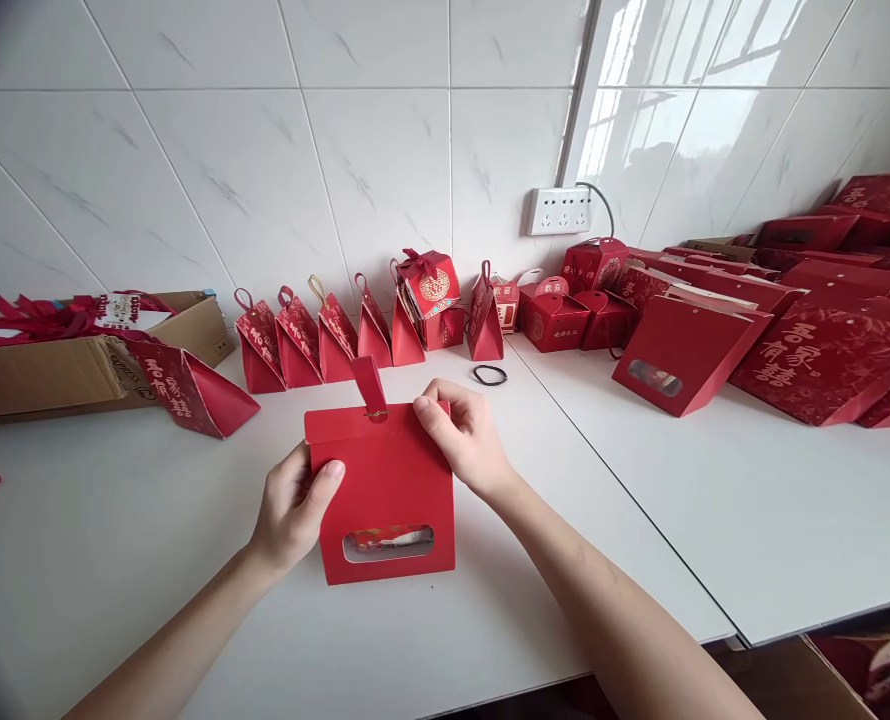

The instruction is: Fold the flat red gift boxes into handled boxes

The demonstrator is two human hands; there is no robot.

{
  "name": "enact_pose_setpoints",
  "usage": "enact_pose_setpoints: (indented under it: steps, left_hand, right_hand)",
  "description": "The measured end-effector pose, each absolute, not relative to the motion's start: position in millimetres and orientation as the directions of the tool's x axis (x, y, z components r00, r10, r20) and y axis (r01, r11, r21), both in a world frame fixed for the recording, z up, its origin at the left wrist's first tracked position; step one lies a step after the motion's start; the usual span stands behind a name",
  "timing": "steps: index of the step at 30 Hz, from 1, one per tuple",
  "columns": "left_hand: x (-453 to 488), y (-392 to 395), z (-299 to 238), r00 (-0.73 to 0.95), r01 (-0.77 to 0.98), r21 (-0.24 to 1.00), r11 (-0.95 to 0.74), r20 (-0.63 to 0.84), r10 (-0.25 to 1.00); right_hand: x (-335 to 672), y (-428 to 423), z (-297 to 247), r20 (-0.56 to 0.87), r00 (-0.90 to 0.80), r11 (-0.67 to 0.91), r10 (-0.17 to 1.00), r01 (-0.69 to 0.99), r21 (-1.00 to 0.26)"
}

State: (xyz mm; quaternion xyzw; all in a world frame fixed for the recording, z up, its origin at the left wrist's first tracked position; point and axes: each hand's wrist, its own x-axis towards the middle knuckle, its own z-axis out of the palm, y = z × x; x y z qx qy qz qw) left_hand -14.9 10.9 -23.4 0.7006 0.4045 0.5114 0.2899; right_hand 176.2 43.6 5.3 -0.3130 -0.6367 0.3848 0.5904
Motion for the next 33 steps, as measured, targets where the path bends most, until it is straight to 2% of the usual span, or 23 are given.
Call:
enact_pose_setpoints:
  steps: [11,33]
  left_hand:
    - [-13.2,12.7,-20.6,0.123,0.197,0.885,-0.421,0.404,0.906]
    - [-11.1,12.4,-23.4,0.15,0.219,0.858,-0.464,0.44,0.885]
  right_hand:
    - [174.0,44.3,4.7,0.487,-0.092,0.487,0.869,-0.019,-0.873]
    - [173.2,30.3,17.8,0.522,-0.045,0.517,0.852,-0.087,-0.851]
